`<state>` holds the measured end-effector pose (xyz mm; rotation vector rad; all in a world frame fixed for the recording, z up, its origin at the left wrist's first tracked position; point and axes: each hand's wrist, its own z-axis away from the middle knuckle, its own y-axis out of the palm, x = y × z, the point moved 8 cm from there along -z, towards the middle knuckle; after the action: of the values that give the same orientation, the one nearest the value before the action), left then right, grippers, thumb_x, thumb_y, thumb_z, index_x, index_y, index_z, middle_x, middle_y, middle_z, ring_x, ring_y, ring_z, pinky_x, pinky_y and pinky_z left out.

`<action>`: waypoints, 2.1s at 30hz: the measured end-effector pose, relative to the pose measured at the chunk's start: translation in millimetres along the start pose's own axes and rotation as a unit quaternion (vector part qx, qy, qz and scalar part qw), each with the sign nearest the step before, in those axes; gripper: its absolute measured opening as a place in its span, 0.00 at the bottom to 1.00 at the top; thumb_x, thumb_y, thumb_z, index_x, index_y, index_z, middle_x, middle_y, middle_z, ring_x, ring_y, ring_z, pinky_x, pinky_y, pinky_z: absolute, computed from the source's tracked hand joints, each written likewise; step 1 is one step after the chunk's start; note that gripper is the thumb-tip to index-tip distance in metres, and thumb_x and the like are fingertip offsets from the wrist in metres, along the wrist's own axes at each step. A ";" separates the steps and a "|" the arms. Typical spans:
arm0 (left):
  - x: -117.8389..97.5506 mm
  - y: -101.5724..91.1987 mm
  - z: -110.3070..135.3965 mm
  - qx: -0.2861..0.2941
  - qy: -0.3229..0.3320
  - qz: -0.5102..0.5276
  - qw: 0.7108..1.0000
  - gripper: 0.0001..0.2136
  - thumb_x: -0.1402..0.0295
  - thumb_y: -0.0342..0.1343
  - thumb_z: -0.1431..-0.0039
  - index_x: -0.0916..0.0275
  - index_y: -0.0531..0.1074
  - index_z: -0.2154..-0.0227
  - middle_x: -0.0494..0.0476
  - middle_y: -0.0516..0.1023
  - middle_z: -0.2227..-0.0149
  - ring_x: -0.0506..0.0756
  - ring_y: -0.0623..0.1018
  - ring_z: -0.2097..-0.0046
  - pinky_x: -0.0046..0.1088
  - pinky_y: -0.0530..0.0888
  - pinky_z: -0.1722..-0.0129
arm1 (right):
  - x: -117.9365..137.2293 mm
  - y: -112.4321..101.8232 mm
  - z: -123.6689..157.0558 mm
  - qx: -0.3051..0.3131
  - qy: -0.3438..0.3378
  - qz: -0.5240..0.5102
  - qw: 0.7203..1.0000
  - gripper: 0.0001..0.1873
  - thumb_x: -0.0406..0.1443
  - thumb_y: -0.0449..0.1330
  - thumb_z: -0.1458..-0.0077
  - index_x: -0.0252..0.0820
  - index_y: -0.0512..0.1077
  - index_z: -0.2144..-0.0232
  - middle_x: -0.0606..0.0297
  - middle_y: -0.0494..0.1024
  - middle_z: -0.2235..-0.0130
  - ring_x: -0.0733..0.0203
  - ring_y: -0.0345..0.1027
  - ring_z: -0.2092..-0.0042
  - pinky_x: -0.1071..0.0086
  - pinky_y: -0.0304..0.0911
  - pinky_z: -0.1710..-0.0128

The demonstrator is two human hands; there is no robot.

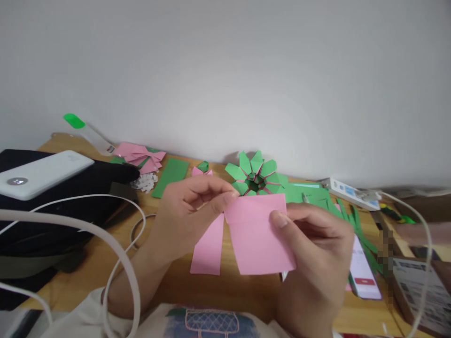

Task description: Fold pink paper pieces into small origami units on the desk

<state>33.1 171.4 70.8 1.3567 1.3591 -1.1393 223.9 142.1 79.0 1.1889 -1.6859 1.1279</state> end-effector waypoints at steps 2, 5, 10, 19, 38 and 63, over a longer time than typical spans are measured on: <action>3.0 3.8 1.0 0.022 -0.014 0.000 1.000 0.02 0.68 0.62 0.46 0.57 0.77 0.73 0.50 0.81 0.72 0.53 0.78 0.70 0.26 0.74 0.72 | -0.4 -1.5 1.0 -0.003 0.002 0.007 1.000 0.04 0.33 0.67 0.49 0.47 0.78 0.75 0.70 0.75 0.80 0.66 0.65 0.79 0.73 0.57 0.83; 6.8 11.1 2.0 0.055 -0.036 0.016 0.998 0.02 0.67 0.62 0.46 0.56 0.78 0.72 0.52 0.81 0.71 0.54 0.79 0.69 0.27 0.74 0.74 | -0.2 -1.0 2.2 0.001 -0.001 0.002 1.000 0.05 0.32 0.66 0.49 0.48 0.78 0.74 0.71 0.75 0.79 0.67 0.65 0.79 0.73 0.58 0.82; 1.9 10.4 1.5 0.047 -0.009 0.004 0.999 0.04 0.68 0.60 0.44 0.57 0.76 0.74 0.51 0.81 0.73 0.54 0.78 0.70 0.27 0.73 0.74 | -0.8 -0.1 2.2 0.007 -0.010 0.015 1.000 0.05 0.32 0.65 0.48 0.47 0.77 0.74 0.70 0.74 0.79 0.66 0.65 0.78 0.72 0.59 0.81; -19.5 22.1 5.8 0.103 0.114 -0.164 0.974 0.08 0.74 0.54 0.40 0.58 0.74 0.73 0.47 0.79 0.74 0.49 0.76 0.71 0.23 0.70 0.71 | 7.6 16.0 -6.0 0.086 -0.052 0.053 0.993 0.07 0.30 0.63 0.47 0.47 0.76 0.67 0.70 0.80 0.69 0.64 0.72 0.67 0.72 0.68 0.68; -24.7 22.4 8.3 0.118 0.168 -0.206 0.957 0.09 0.76 0.51 0.40 0.59 0.73 0.73 0.48 0.79 0.73 0.49 0.76 0.71 0.23 0.68 0.70 | 17.8 -21.2 -14.1 0.038 -0.049 0.095 0.993 0.06 0.30 0.66 0.51 0.46 0.78 0.71 0.70 0.80 0.75 0.65 0.73 0.73 0.74 0.69 0.73; -2.1 47.0 15.8 0.191 0.056 0.050 0.979 0.17 0.65 0.61 0.44 0.57 0.73 0.50 0.57 0.78 0.49 0.60 0.76 0.47 0.35 0.73 0.48 | -22.2 3.9 -5.1 -0.191 0.049 -0.214 0.957 0.15 0.35 0.69 0.51 0.44 0.73 0.59 0.71 0.82 0.73 0.68 0.73 0.74 0.74 0.70 0.71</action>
<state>79.8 154.7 68.7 1.7663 1.1715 -1.3180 226.6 153.8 59.2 1.1497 -1.3968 0.5556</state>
